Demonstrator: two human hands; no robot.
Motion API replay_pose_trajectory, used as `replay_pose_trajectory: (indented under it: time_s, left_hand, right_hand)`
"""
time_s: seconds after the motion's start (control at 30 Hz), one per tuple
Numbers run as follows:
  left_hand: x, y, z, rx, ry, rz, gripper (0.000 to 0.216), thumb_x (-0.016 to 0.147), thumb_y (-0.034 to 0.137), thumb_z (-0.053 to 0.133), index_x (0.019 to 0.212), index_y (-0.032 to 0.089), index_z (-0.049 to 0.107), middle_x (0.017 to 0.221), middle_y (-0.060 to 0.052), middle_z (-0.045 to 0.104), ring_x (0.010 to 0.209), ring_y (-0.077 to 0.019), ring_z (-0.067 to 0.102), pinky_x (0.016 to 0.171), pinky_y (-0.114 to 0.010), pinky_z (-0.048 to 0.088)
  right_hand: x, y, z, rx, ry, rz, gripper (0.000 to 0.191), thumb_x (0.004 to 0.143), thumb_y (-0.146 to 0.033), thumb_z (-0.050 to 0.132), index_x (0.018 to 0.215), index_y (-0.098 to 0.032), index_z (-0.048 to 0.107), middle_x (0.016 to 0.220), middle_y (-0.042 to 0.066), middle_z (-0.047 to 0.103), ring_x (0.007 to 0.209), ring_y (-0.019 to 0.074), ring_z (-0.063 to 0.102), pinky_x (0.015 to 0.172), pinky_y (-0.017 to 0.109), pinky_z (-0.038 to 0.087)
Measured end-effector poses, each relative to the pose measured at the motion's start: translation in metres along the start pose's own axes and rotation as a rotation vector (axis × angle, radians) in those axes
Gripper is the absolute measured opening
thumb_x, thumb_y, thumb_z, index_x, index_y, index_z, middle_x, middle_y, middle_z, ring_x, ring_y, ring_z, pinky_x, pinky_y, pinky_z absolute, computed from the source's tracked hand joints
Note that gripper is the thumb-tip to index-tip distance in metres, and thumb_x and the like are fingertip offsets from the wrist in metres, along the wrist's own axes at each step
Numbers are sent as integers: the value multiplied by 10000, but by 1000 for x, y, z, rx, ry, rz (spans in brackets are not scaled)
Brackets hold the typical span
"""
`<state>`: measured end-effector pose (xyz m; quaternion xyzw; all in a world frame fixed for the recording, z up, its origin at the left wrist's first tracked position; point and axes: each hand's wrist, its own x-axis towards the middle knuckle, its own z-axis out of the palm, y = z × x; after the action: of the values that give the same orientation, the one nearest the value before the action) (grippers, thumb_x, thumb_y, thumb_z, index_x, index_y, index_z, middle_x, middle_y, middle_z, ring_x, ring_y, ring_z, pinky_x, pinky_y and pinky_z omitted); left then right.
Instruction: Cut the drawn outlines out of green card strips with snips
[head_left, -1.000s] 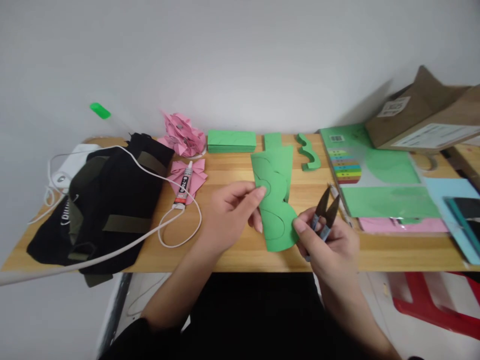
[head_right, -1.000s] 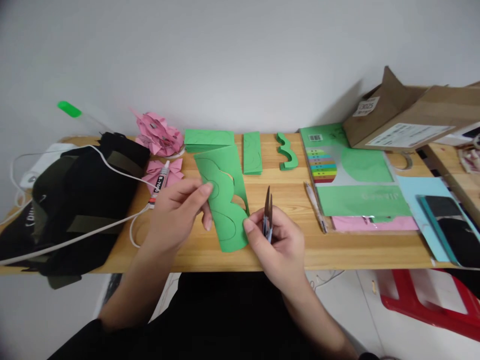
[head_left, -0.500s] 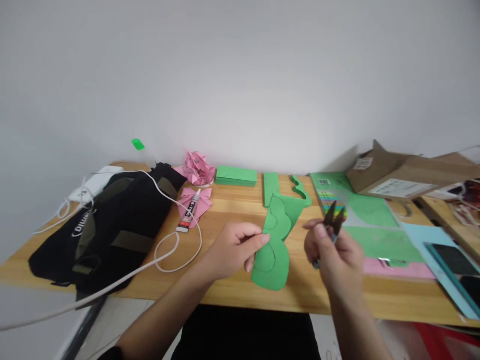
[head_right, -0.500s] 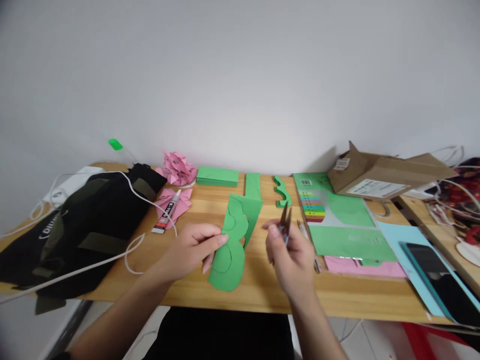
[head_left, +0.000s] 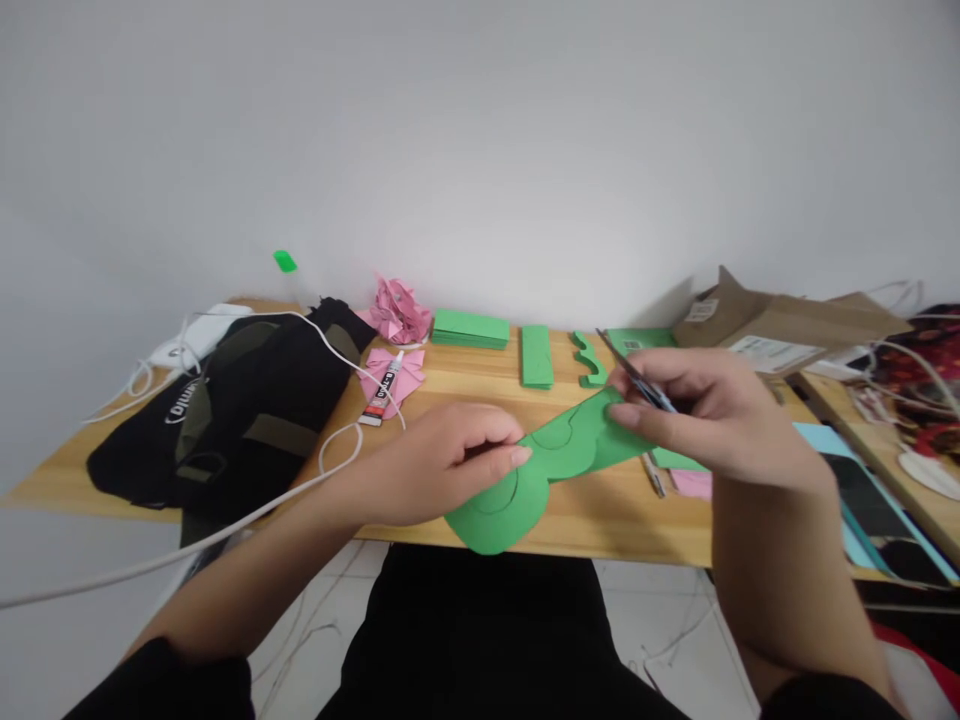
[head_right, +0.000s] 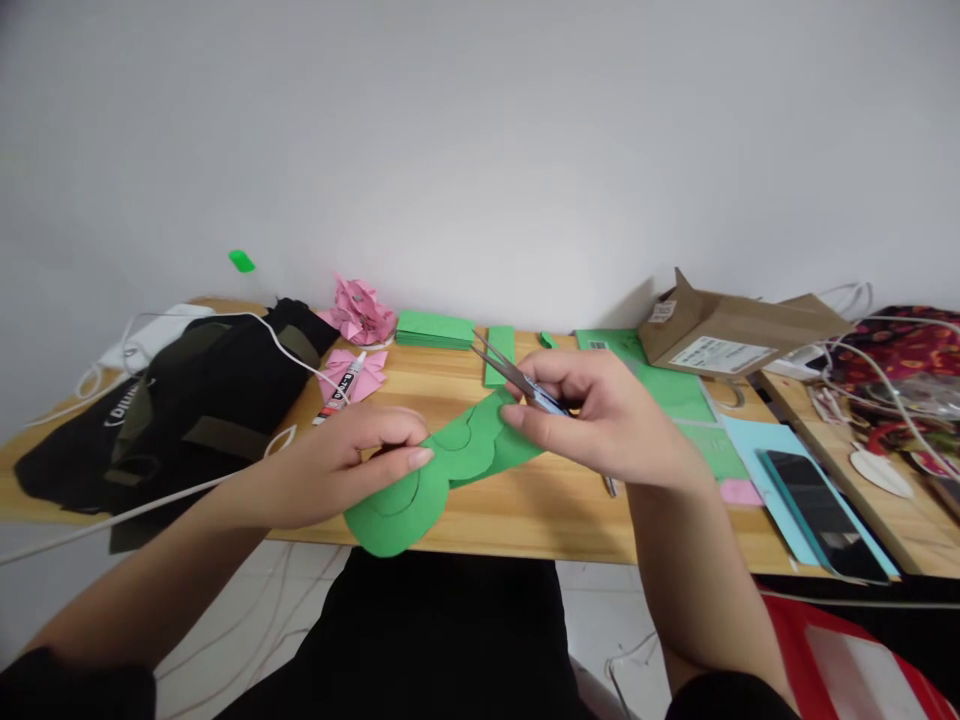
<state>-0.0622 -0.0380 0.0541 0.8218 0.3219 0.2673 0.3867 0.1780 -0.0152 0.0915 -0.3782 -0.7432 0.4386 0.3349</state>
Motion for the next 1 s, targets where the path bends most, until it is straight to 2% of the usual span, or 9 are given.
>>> replay_pose_trajectory:
  time_s: [0.13, 0.27, 0.43, 0.6, 0.7, 0.77, 0.83, 0.9, 1.0]
  left_hand:
    - [-7, 5, 2, 158, 94, 24, 309, 979, 252, 422, 680, 178, 437, 610, 46, 427, 566, -90, 406, 558, -242, 324]
    - [-12, 9, 4, 214, 150, 19, 293, 991, 256, 405, 718, 175, 476, 597, 50, 430, 542, -88, 395, 531, -242, 303]
    - [-13, 10, 1, 203, 122, 49, 300, 985, 258, 408, 707, 180, 487, 584, 48, 440, 527, -91, 410, 516, -234, 317]
    - [-10, 10, 0, 231, 93, 51, 318, 990, 283, 401, 721, 176, 530, 596, 35, 487, 537, -96, 445, 519, -231, 345]
    - [-8, 12, 1, 243, 121, 50, 316, 976, 281, 421, 705, 173, 542, 585, 30, 505, 525, -97, 453, 507, -231, 356]
    - [-7, 13, 2, 196, 143, 24, 273, 956, 288, 465, 727, 177, 565, 589, 31, 518, 507, -95, 479, 481, -222, 375]
    - [-9, 13, 5, 53, 178, -48, 182, 917, 302, 542, 788, 187, 597, 632, 31, 553, 477, -89, 532, 423, -199, 399]
    - [-11, 13, 10, -131, 253, -124, 105, 862, 301, 631, 860, 196, 622, 700, 28, 597, 451, -86, 584, 380, -181, 429]
    - [-12, 15, 19, -349, 402, -157, 128, 801, 264, 705, 875, 194, 627, 689, 34, 604, 438, -99, 625, 400, -184, 476]
  right_hand:
    - [-11, 5, 5, 14, 101, -44, 195, 766, -221, 709, 637, -191, 566, 527, -67, 374, 452, 70, 306, 389, 207, 247]
    - [-20, 5, 13, 98, 204, -14, 204, 767, -219, 719, 643, -193, 559, 493, -80, 377, 393, 53, 295, 346, 200, 205]
    - [-26, 1, 20, 125, 220, 30, 179, 765, -232, 723, 646, -194, 595, 450, -73, 425, 348, 62, 336, 307, 206, 214]
    - [-25, -1, 23, 9, 281, -87, 140, 755, -195, 714, 637, -196, 639, 486, -59, 452, 388, 69, 357, 344, 214, 257]
    - [-26, 4, 25, -24, 351, -100, 87, 748, -198, 722, 674, -210, 678, 503, -50, 477, 421, 89, 390, 371, 227, 282]
    - [-29, 11, 24, -23, 440, -98, 82, 739, -202, 742, 680, -217, 687, 502, -48, 476, 441, 101, 404, 386, 235, 295]
    - [-34, 20, 23, 2, 580, -103, 79, 708, -192, 778, 689, -217, 706, 509, -46, 480, 440, 100, 402, 389, 238, 292]
    - [-39, 29, 23, 62, 717, -90, 91, 673, -182, 808, 693, -208, 723, 509, -42, 491, 407, 92, 393, 359, 237, 272]
    - [-44, 39, 25, 168, 859, -23, 125, 641, -174, 833, 681, -184, 715, 492, -36, 508, 348, 89, 401, 299, 229, 271]
